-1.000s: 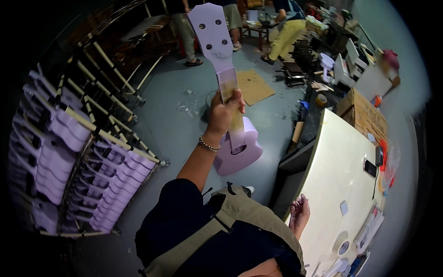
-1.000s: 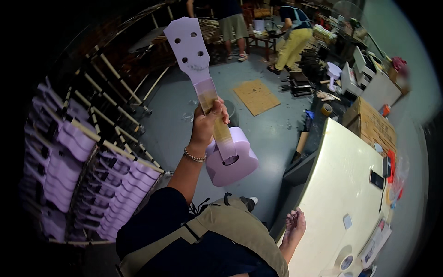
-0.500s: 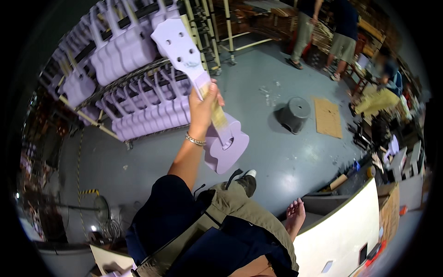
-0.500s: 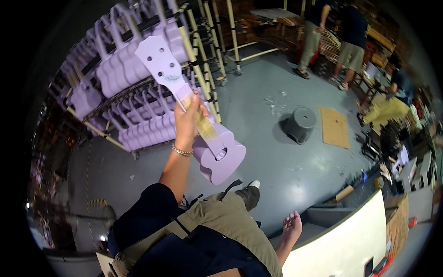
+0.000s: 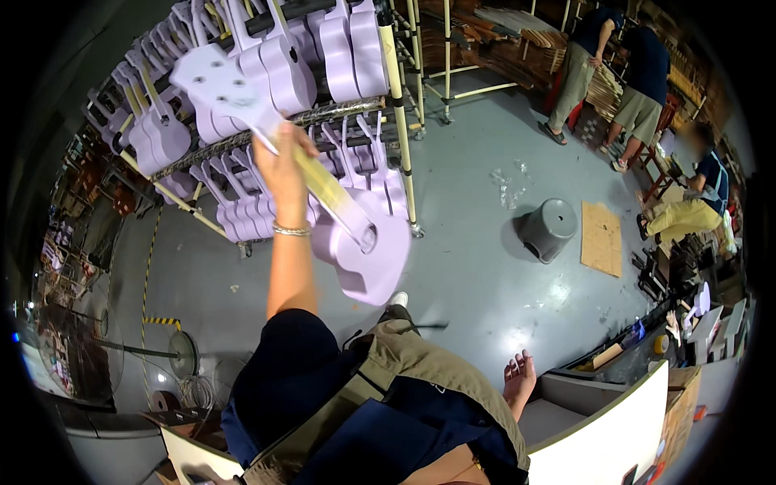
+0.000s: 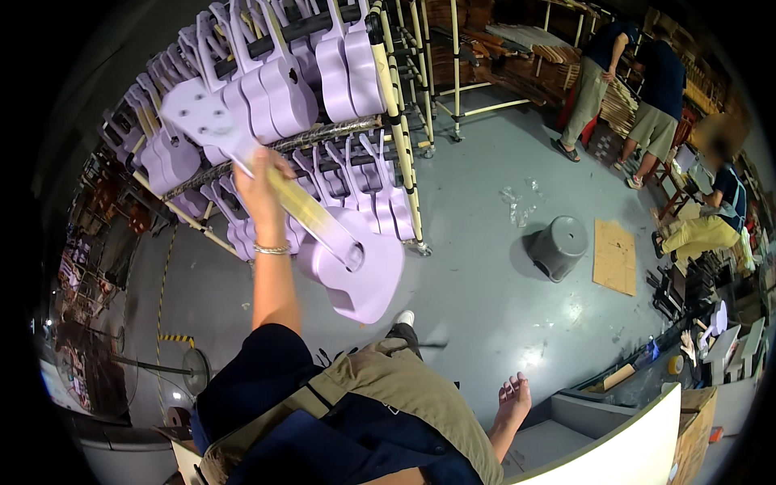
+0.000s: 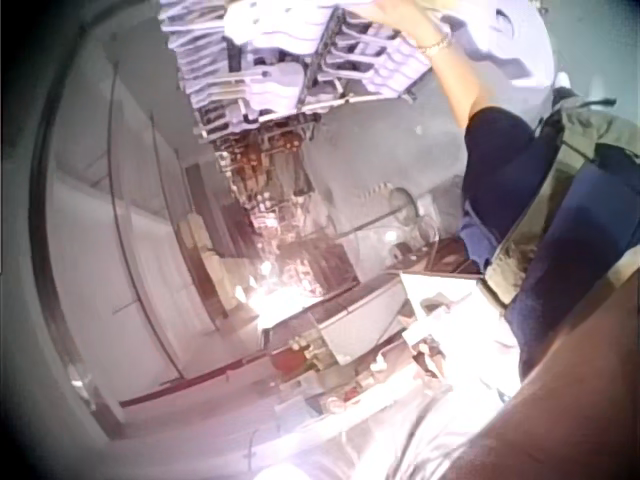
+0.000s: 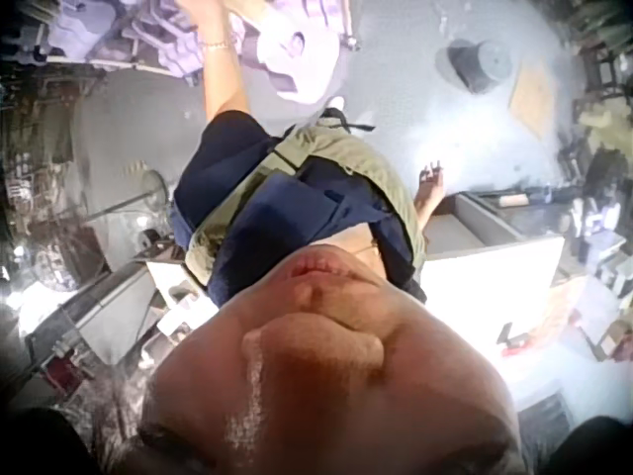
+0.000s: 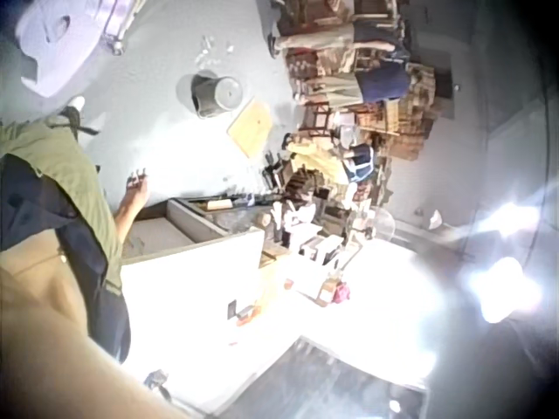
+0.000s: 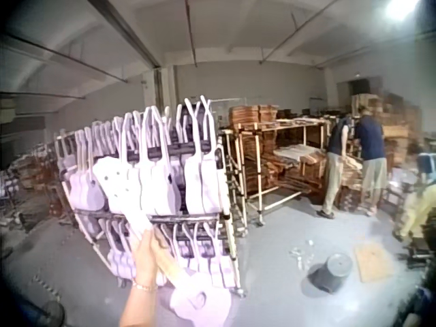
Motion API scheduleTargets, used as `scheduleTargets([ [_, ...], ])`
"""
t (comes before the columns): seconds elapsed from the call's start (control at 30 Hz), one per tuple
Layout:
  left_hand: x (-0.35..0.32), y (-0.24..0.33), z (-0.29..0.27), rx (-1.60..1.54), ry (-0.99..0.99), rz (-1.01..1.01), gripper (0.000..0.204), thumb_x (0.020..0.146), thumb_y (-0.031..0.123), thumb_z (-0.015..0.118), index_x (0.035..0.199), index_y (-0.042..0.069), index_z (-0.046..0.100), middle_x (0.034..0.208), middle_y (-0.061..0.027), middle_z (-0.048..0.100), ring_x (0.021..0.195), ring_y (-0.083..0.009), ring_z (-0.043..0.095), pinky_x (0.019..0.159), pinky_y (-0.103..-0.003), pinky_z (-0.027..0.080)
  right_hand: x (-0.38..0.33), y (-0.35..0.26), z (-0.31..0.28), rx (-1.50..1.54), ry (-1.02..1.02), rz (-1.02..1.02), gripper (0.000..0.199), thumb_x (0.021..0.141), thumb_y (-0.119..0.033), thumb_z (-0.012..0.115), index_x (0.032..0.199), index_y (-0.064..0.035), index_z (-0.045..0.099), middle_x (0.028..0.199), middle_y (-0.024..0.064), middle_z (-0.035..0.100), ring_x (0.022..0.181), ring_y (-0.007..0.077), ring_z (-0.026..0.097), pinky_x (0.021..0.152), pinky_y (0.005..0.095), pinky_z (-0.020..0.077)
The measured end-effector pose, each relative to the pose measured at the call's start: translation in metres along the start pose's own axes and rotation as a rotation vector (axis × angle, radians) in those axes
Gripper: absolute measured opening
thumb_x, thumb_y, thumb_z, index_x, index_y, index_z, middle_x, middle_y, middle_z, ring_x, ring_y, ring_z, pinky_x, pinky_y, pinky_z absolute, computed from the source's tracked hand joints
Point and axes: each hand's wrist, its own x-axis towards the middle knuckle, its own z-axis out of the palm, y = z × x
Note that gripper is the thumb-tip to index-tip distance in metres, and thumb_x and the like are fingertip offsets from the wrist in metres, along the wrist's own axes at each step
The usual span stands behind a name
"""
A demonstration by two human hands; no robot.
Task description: The person sands the body and neck of a light purple guitar using a sanding block. They handle the guitar body and neck separately, sanding various surfaces before placing the finished parts on a drying rack.
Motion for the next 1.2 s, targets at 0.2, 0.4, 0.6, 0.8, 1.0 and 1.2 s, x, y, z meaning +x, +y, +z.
scheduleTargets([
  [0.2, 0.13, -0.029, -0.022, 0.023, 0.014, 0.161, 0.023, 0.093, 0.007, 0.05, 0.112, -0.001, 0.041, 0.071, -0.0054, 0.049, 0.052, -0.012, 0.046, 0.046, -0.026, 0.04, 0.034, 0.033, 0.067, 0.022, 0.084, 0.057, 0.038, 0.092, -0.034, 0.057, 0.117, -0.0046, 0.058, 0.093, 0.0013, 0.061, 0.079, 0.0133, 0.057, 0.069, 0.0256, 0.0452],
  [0.4, 0.265, -0.054, -0.013, 0.093, -0.109, 0.331, 0.012, 0.089, 0.005, 0.052, 0.098, -0.001, 0.048, 0.07, -0.0053, 0.047, 0.056, -0.0136, 0.045, 0.048, -0.028, 0.039, 0.046, 0.053, 0.196, -0.092, -0.043, 0.058, 0.039, 0.092, -0.032, 0.06, 0.118, -0.0028, 0.058, 0.095, 0.0048, 0.062, 0.08, 0.0149, 0.058, 0.068, 0.0255, 0.046],
  [0.6, 0.383, -0.1, 0.001, 0.104, -0.172, 0.267, 0.016, 0.088, 0.014, 0.057, 0.093, -0.001, 0.052, 0.072, -0.0077, 0.055, 0.055, -0.0129, 0.051, 0.048, -0.027, 0.043, 0.056, 0.07, 0.243, -0.146, -0.088, 0.066, 0.04, 0.093, -0.033, 0.057, 0.119, -0.0023, 0.057, 0.098, 0.0065, 0.062, 0.083, 0.0164, 0.059, 0.07, 0.0263, 0.0472],
  [0.8, 0.454, -0.147, 0.038, 0.293, -0.096, 0.262, 0.023, 0.09, 0.021, 0.054, 0.075, 0.005, 0.048, 0.058, -0.0043, 0.05, 0.042, -0.0136, 0.046, 0.038, -0.029, 0.039, 0.068, 0.065, 0.238, -0.133, 0.042, 0.044, 0.04, 0.093, -0.034, 0.057, 0.118, -0.0033, 0.057, 0.097, 0.0049, 0.062, 0.082, 0.0157, 0.058, 0.069, 0.0261, 0.0464],
  [1.0, 0.534, -0.226, 0.026, 0.215, -0.158, 0.191, 0.023, 0.091, 0.024, 0.055, 0.084, 0.004, 0.049, 0.058, -0.005, 0.052, 0.046, -0.0133, 0.051, 0.043, -0.028, 0.044, 0.07, 0.076, 0.243, -0.064, 0.086, 0.024, 0.044, 0.094, -0.04, 0.053, 0.119, -0.0043, 0.057, 0.095, 0.0033, 0.061, 0.082, 0.0151, 0.057, 0.07, 0.0271, 0.0456],
  [1.2, 0.557, -0.313, 0.083, 1.023, 0.017, 0.421, 0.045, 0.088, 0.04, 0.055, 0.102, -0.003, 0.058, 0.102, -0.0246, 0.063, 0.096, -0.0368, 0.061, 0.08, -0.042, 0.049, 0.056, 0.035, 0.274, 0.734, -0.497, -0.084, 0.085, 0.088, -0.067, 0.04, 0.15, -0.0127, 0.018, 0.156, 0.0086, 0.017, 0.144, 0.0257, 0.016, 0.114, 0.0463, 0.0211],
])
